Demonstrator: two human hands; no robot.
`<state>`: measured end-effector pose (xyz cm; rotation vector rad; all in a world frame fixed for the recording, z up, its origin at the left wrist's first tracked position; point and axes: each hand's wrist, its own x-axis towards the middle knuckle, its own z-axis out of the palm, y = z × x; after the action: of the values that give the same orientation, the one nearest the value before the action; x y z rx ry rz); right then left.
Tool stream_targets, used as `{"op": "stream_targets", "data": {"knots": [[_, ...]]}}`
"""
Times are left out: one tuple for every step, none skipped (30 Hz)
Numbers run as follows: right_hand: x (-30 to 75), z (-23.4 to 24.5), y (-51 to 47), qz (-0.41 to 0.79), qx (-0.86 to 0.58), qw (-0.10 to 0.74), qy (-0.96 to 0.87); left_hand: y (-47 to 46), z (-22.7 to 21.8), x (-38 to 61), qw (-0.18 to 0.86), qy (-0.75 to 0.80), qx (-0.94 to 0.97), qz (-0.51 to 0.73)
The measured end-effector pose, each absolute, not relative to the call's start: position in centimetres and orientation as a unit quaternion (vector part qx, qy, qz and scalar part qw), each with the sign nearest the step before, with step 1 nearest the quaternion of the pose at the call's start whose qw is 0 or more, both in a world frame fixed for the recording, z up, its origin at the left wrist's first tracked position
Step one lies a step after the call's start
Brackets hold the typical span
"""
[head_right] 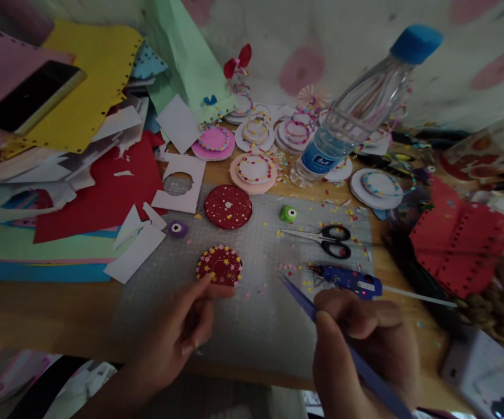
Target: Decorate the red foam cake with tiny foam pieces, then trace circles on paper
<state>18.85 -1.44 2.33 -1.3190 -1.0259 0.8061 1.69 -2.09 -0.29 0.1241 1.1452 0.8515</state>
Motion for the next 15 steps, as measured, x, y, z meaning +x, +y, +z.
{"op": "stream_targets", "data": {"knots": [[19.3, 2.2, -1.5, 0.341, -0.574, 0.610, -0.427, -2.1, -0.4, 1.7, 0.755, 0.525, 0.056, 0.388], [19.7, 2.0, -1.6, 0.336, -0.578, 0.619, -0.411, -2.1, -0.4, 1.7, 0.756, 0.524, 0.056, 0.387], [20.1, 1.8, -1.7, 0.332, -0.580, 0.627, -0.400, -2.0, -0.5, 1.7, 0.757, 0.523, 0.056, 0.387], [20.4, 1.6, -1.8, 0.332, -0.582, 0.628, -0.397, -2.0, -0.5, 1.7, 0.757, 0.523, 0.058, 0.387], [20.8, 1.5, -1.9, 0.329, -0.584, 0.626, -0.398, -2.1, -0.6, 1.7, 0.758, 0.522, 0.059, 0.387], [21.0, 1.3, -2.1, 0.326, -0.591, 0.622, -0.397, -2.1, -0.6, 1.7, 0.758, 0.521, 0.061, 0.387], [21.3, 1.3, -2.1, 0.321, -0.600, 0.617, -0.395, -2.1, -0.6, 1.7, 0.758, 0.522, 0.061, 0.387], [21.4, 1.2, -2.2, 0.314, -0.610, 0.611, -0.395, -2.1, -0.6, 1.7, 0.758, 0.523, 0.060, 0.386], [21.5, 1.2, -2.1, 0.307, -0.619, 0.604, -0.397, -2.1, -0.5, 1.7, 0.757, 0.524, 0.058, 0.386], [21.6, 1.2, -2.0, 0.297, -0.626, 0.599, -0.402, -2.1, -0.4, 1.6, 0.758, 0.525, 0.055, 0.384], [21.7, 1.1, -1.8, 0.286, -0.631, 0.592, -0.412, -2.1, -0.3, 1.5, 0.760, 0.525, 0.050, 0.380], [21.8, 0.9, -1.6, 0.275, -0.634, 0.582, -0.429, -2.1, -0.2, 1.4, 0.763, 0.524, 0.044, 0.376], [21.8, 0.6, -1.3, 0.265, -0.634, 0.568, -0.454, -2.1, -0.1, 1.3, 0.766, 0.521, 0.038, 0.374], [21.9, 0.2, -1.1, 0.256, -0.629, 0.551, -0.485, -2.2, 0.0, 1.1, 0.769, 0.518, 0.032, 0.374], [21.9, -0.4, -0.8, 0.248, -0.622, 0.530, -0.520, -2.3, 0.1, 0.9, 0.770, 0.515, 0.027, 0.375]]}}
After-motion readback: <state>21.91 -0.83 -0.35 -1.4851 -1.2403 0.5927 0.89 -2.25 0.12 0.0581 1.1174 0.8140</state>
